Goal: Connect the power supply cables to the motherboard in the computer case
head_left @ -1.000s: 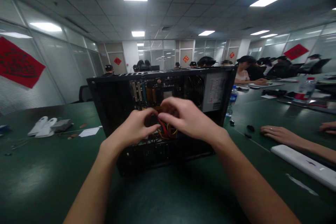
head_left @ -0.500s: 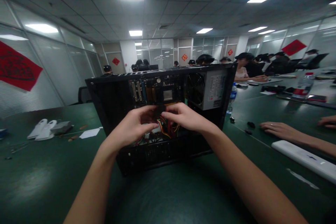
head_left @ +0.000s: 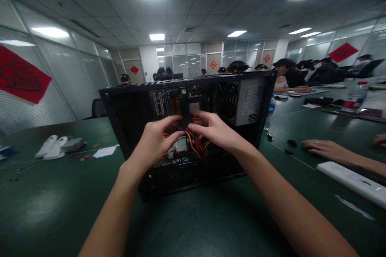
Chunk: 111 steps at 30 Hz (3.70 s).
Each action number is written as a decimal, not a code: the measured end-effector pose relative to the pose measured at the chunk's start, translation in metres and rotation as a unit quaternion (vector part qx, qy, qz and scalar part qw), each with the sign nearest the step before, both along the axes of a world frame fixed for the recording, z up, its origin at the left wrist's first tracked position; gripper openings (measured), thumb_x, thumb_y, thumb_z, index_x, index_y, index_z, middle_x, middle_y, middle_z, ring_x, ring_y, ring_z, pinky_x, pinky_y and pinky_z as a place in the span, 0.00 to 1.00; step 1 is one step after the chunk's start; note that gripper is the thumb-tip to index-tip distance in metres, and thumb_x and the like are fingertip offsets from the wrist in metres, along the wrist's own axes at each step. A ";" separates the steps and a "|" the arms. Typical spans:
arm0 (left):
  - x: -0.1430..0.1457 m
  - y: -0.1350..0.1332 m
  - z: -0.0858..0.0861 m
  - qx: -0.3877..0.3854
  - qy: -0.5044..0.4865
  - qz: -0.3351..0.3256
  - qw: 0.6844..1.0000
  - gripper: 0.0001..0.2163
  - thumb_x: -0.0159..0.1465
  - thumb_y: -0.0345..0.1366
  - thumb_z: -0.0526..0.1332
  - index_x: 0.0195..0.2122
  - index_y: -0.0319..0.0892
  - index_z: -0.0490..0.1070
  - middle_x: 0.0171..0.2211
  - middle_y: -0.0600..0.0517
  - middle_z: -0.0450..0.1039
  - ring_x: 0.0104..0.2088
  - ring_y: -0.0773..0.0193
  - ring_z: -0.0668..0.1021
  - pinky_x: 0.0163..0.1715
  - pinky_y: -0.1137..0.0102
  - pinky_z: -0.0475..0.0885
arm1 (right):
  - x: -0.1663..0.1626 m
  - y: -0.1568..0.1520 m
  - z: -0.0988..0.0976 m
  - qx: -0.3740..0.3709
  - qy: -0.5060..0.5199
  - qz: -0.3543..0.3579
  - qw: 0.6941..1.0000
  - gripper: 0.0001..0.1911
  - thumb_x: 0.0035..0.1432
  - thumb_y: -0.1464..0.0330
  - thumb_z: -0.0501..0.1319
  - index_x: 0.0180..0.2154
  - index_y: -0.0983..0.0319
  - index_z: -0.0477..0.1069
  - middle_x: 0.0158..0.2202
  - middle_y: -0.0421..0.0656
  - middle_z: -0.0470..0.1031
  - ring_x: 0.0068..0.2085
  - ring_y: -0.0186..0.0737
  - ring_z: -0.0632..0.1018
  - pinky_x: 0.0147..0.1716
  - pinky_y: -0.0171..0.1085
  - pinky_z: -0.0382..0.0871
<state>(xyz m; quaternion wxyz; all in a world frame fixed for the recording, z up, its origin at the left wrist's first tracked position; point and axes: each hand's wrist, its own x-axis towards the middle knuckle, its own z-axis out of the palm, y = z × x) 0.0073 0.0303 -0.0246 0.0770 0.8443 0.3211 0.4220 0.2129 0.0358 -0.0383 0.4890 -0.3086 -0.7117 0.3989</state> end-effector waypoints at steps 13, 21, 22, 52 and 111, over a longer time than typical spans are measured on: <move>0.000 -0.002 0.002 0.118 0.063 0.034 0.990 0.20 0.60 0.35 0.69 0.53 0.38 0.72 0.41 0.47 0.81 0.38 0.62 0.83 0.42 0.70 0.78 | -0.003 0.003 -0.004 0.046 0.035 0.022 0.998 0.19 0.57 0.67 0.64 0.50 0.66 0.74 0.42 0.46 0.80 0.42 0.41 0.80 0.45 0.41 0.74; -0.003 -0.003 0.003 0.104 0.085 0.028 0.991 0.19 0.61 0.38 0.68 0.52 0.41 0.70 0.34 0.52 0.80 0.33 0.63 0.82 0.36 0.71 0.76 | 0.000 -0.011 0.006 0.105 -0.073 0.020 0.992 0.16 0.62 0.69 0.58 0.50 0.66 0.74 0.44 0.45 0.78 0.46 0.43 0.77 0.47 0.41 0.71; -0.002 -0.004 0.003 0.104 0.086 0.025 0.991 0.20 0.60 0.38 0.69 0.53 0.41 0.69 0.35 0.52 0.80 0.33 0.63 0.82 0.36 0.71 0.76 | 0.001 -0.014 0.008 0.109 -0.084 0.018 0.990 0.16 0.62 0.70 0.57 0.50 0.66 0.74 0.44 0.45 0.78 0.46 0.42 0.77 0.46 0.41 0.71; -0.007 0.008 -0.003 0.135 0.218 0.024 0.966 0.25 0.61 0.43 0.67 0.57 0.42 0.66 0.53 0.43 0.73 0.51 0.51 0.78 0.52 0.57 0.75 | 0.022 0.017 -0.023 0.268 -0.190 -0.039 0.944 0.24 0.68 0.69 0.53 0.64 0.62 0.62 0.58 0.51 0.71 0.58 0.44 0.73 0.59 0.49 0.68; 0.058 0.055 -0.068 -0.167 0.220 0.239 0.931 0.16 0.67 0.43 0.53 0.39 0.44 0.80 0.41 0.41 0.81 0.45 0.49 0.81 0.43 0.63 0.73 | 0.025 0.084 -0.064 0.353 -0.604 -0.180 0.691 0.10 0.62 0.70 0.59 0.45 0.66 0.73 0.45 0.51 0.72 0.48 0.48 0.73 0.36 0.38 0.66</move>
